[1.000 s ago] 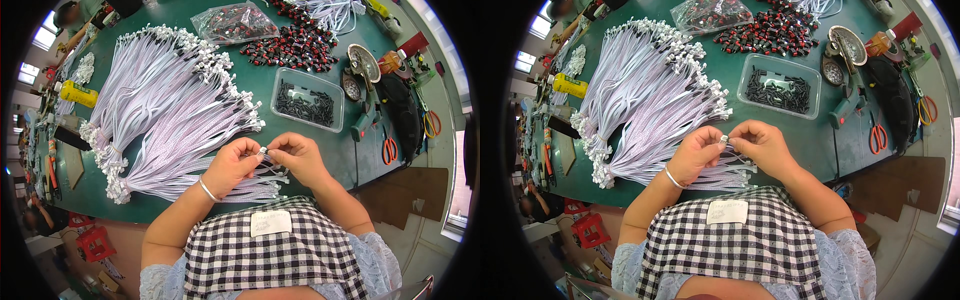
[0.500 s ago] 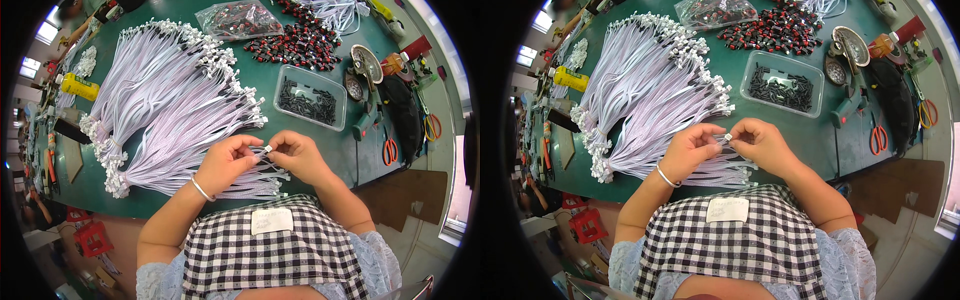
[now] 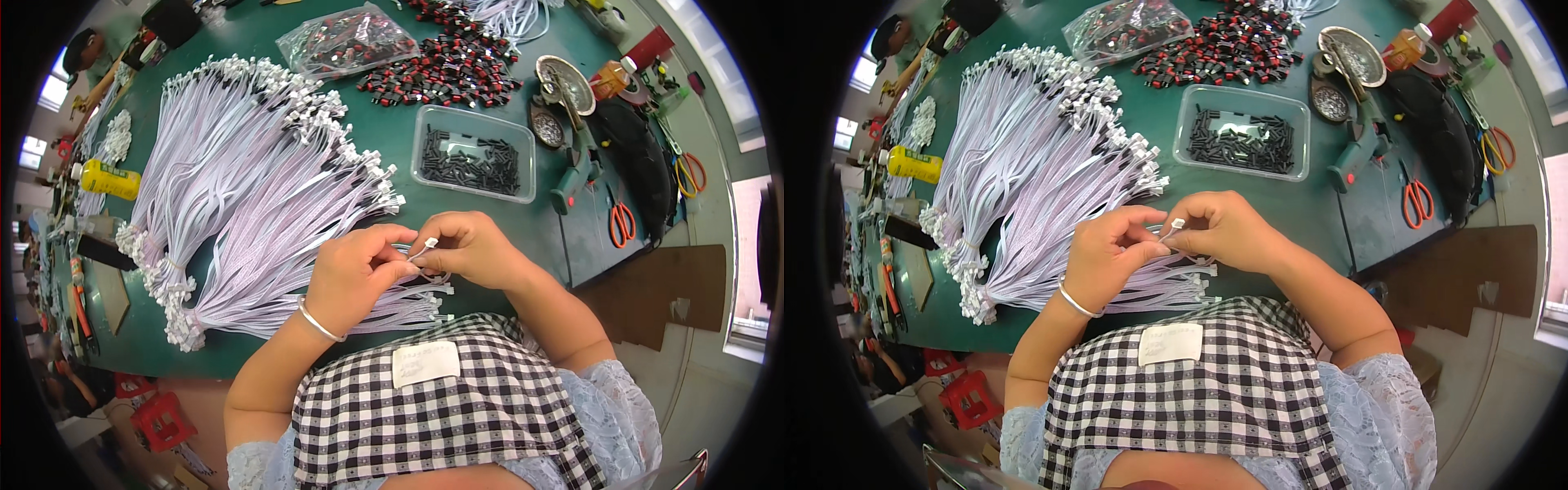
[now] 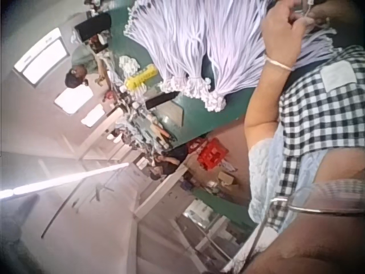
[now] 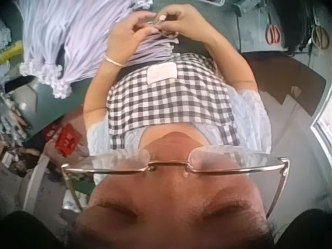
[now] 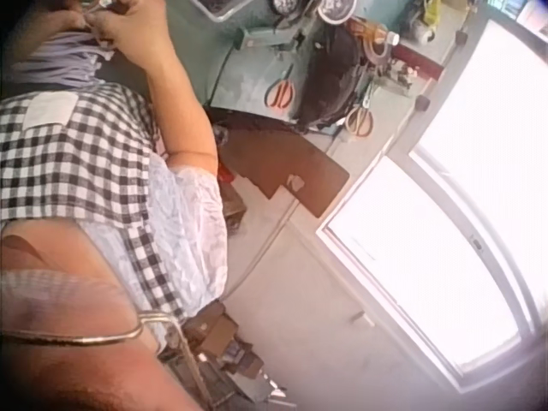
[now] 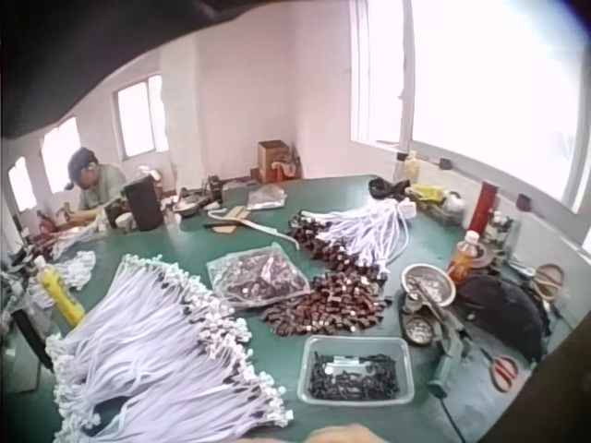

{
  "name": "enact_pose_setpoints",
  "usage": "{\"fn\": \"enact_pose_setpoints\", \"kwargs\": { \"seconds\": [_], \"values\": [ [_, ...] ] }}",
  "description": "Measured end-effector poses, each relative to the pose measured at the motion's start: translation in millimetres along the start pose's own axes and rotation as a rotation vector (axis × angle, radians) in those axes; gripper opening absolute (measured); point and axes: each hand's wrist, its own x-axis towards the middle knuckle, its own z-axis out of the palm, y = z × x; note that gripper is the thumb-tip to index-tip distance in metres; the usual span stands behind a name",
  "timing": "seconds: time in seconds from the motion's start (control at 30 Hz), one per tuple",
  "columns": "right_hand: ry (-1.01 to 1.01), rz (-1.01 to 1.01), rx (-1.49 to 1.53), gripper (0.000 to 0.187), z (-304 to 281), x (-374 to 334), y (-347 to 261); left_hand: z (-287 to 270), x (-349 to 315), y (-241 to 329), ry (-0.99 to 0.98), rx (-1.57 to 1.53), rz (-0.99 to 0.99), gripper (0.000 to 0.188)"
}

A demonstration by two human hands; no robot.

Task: The person repeatedly picks up small black plastic connectors from a container and attaches them to the ends of white and purple patterned cables. The person handles the cables and connectors by hand, working at a green table in a workshop setting.

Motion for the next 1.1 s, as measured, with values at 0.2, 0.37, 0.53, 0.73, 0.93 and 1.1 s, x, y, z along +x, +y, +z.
{"fn": "enact_pose_setpoints", "kwargs": {
  "seconds": [0.2,0.37,0.53,0.73,0.93,1.1],
  "values": [
    [0.024,-0.132,-0.296,0.022,-9,-1,-12,-2,10,-2,0.006,0.112,0.107,0.03],
    [0.319,-0.428,-1.247,0.02,-75,-3,-45,-21,41,-14,0.193,0.231,0.124,0.019],
    [0.117,-0.36,-1.546,0.019,-119,4,-36,-22,61,-37,0.187,0.441,0.217,0.013],
    [0.129,-0.395,-1.554,0.013,-122,26,-17,-13,46,-34,0.213,0.658,0.408,0.012],
    [0.184,-0.402,-1.534,0.012,-117,29,-19,20,20,-25,-0.037,0.62,0.518,0.018],
    [0.241,-0.397,-1.668,0.008,-109,23,-34,25,20,-23,-0.065,0.806,0.522,0.018]
  ]
}}
